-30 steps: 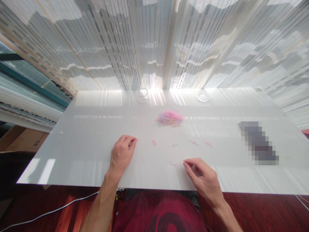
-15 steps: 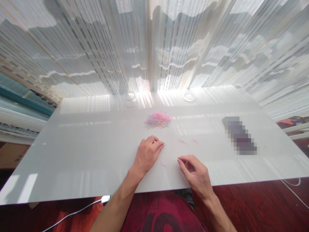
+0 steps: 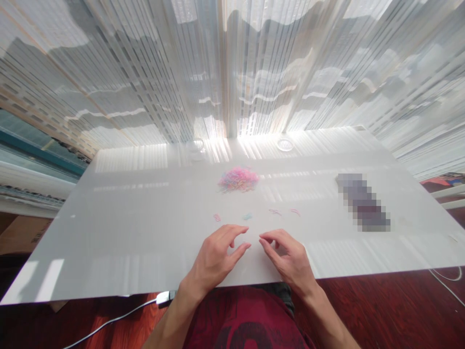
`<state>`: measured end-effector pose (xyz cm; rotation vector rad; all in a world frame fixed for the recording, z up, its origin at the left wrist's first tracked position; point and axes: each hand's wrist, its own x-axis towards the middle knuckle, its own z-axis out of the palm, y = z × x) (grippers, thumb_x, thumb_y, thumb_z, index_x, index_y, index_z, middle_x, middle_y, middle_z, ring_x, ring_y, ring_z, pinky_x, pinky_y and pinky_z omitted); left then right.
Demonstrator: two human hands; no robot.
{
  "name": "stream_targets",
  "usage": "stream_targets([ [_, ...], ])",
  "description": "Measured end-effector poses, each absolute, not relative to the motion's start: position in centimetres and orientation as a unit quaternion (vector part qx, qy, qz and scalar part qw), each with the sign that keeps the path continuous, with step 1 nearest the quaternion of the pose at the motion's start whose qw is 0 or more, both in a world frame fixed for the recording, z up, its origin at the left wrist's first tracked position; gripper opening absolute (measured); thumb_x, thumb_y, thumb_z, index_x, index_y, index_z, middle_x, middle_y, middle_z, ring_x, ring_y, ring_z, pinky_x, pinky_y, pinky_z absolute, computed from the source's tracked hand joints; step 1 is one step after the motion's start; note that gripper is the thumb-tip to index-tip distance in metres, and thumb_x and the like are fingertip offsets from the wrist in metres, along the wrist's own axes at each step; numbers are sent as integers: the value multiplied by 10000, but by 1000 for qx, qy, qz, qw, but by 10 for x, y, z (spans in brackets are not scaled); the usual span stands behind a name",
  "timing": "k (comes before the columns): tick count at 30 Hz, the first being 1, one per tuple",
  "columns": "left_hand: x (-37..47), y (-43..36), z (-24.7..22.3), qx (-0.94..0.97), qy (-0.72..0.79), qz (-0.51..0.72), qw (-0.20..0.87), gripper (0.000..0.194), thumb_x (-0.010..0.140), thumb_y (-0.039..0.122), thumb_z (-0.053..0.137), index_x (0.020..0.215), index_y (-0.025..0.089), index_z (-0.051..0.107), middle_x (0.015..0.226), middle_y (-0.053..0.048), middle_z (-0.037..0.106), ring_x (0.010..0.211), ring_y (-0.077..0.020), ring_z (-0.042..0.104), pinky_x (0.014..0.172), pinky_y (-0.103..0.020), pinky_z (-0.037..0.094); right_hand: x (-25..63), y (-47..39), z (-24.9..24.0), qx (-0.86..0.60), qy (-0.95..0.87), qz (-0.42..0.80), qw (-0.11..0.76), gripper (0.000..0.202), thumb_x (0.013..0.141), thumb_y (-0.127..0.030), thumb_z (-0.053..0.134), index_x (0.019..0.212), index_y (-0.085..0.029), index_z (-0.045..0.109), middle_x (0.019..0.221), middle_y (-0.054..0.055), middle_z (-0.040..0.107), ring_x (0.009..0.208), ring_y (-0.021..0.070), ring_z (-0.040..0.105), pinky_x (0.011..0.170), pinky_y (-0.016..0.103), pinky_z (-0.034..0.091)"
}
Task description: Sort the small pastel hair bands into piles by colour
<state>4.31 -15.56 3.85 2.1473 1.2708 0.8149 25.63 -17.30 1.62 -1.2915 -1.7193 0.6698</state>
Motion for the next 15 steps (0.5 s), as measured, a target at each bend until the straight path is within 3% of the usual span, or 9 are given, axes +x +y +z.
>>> stream_targets([
  [7, 41, -161, 30, 774, 484, 316, 259, 201, 1014, 321, 590, 1115, 202, 717, 969, -56, 774, 632, -124, 609, 712, -270, 565, 245, -168, 18, -490, -705, 282, 429, 149, 987, -315, 613, 953, -227, 727, 834, 38, 754, 706, 160, 672, 633, 279, 568],
  [15, 37, -161, 31, 813, 431, 336, 199, 155, 1026, 214, 569, 1059, 212, 721, 933, -35, 795, 762, -151, 718, 774, -272, 561, 241, -167, 19, -475, -708, 307, 423, 131, 990, -293, 616, 959, -224, 724, 838, 28, 753, 707, 150, 669, 637, 267, 557],
])
